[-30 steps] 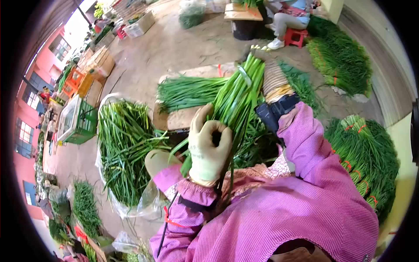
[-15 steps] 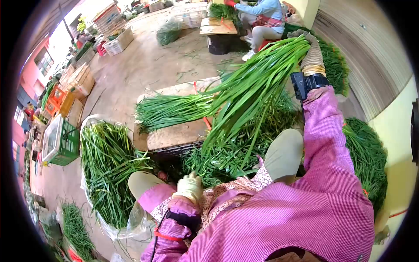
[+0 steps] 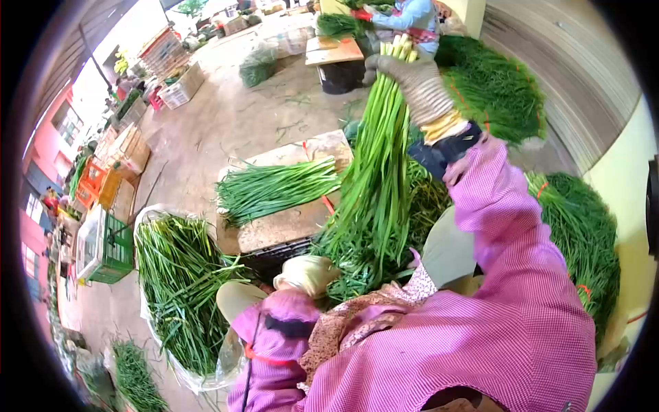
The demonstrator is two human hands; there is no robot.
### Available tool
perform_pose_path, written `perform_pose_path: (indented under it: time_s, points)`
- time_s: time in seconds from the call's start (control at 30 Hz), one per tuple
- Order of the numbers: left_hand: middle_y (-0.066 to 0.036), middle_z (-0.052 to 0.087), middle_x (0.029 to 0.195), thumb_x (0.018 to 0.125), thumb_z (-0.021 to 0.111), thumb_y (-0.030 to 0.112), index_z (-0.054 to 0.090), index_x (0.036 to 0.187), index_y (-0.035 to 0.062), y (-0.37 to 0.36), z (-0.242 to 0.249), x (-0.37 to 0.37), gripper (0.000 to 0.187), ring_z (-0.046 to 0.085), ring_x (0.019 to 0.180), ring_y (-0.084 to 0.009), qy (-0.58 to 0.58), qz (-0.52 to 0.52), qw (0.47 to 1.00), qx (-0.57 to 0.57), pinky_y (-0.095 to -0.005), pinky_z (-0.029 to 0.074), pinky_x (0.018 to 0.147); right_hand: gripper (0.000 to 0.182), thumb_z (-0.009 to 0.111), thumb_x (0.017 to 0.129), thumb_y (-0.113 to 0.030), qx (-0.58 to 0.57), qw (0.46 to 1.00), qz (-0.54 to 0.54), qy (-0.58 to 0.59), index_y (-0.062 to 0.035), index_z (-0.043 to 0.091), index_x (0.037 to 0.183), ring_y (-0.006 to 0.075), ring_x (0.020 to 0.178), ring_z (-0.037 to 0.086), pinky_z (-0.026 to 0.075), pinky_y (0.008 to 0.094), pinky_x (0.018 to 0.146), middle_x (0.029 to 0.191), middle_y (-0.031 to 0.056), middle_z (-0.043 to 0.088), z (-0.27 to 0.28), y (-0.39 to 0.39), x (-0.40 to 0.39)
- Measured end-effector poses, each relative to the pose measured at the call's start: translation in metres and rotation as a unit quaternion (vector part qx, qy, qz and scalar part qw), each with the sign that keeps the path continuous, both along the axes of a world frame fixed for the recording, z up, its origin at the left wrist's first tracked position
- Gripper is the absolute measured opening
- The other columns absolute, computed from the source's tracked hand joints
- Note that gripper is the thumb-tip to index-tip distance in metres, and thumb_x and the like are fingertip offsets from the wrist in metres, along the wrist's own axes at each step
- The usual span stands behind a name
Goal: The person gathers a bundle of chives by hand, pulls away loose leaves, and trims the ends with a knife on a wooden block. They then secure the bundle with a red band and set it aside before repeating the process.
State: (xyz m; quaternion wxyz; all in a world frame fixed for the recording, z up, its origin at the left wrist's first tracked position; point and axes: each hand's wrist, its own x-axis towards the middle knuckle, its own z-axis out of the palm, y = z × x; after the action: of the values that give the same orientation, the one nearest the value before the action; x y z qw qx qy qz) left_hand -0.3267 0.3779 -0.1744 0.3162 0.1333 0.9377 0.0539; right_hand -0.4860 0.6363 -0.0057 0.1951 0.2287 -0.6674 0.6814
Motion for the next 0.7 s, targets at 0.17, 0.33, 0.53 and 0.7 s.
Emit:
perform_pose_path:
  time_s: [0.17, 0.33, 0.53, 0.7]
  points:
    - [-0.022, 0.060, 0.127, 0.087, 0.069, 0.020, 0.051, 0.135, 0.0000, -0.040, 0.050, 0.019, 0.055, 0.060, 0.115, -0.0332, 0.420, 0.183, 0.801, 0.386, -0.0390, 0.048, 0.095, 0.030, 0.073, 0.085, -0.015, 0.045, 0.994, 0.096, -0.020, -0.0042, 0.059, 0.109, 0.0150, 0.084, 0.066, 0.059, 0.0279, 0.068, 0.092, 0.0055, 0.065, 0.013, -0.024, 0.042]
    - [-0.032, 0.027, 0.149, 0.069, 0.084, 0.024, 0.010, 0.149, -0.0096, 0.033, 0.066, 0.018, 0.114, 0.029, 0.139, -0.0403, 0.418, 0.099, 0.748, 0.506, -0.0464, 0.021, 0.115, 0.039, 0.076, 0.082, -0.021, 0.224, 0.971, 0.042, 0.071, -0.0042, 0.059, 0.112, 0.0154, 0.088, 0.063, 0.054, 0.0307, 0.078, 0.095, 0.0062, 0.065, -0.032, -0.086, 0.091]
    - [-0.030, 0.038, 0.132, 0.063, 0.085, 0.030, 0.007, 0.146, -0.0109, 0.074, 0.027, 0.028, 0.122, 0.038, 0.121, -0.0447, 0.419, 0.190, 0.775, 0.433, -0.0487, 0.028, 0.109, 0.040, 0.076, 0.080, -0.013, 0.058, 0.963, 0.171, -0.198, -0.0045, 0.059, 0.115, 0.0110, 0.085, 0.061, 0.053, 0.0273, 0.076, 0.094, 0.0031, 0.065, -0.047, -0.092, 0.110]
    - [-0.024, 0.042, 0.132, 0.063, 0.087, 0.024, 0.018, 0.143, -0.0056, 0.075, 0.022, 0.015, 0.110, 0.039, 0.128, -0.0380, 0.325, 0.214, 0.774, 0.499, -0.0466, 0.034, 0.106, 0.038, 0.076, 0.081, -0.010, -0.007, 0.933, 0.253, -0.256, -0.0046, 0.058, 0.114, 0.0106, 0.091, 0.062, 0.051, 0.0250, 0.081, 0.100, 0.0031, 0.064, -0.037, -0.081, 0.122]
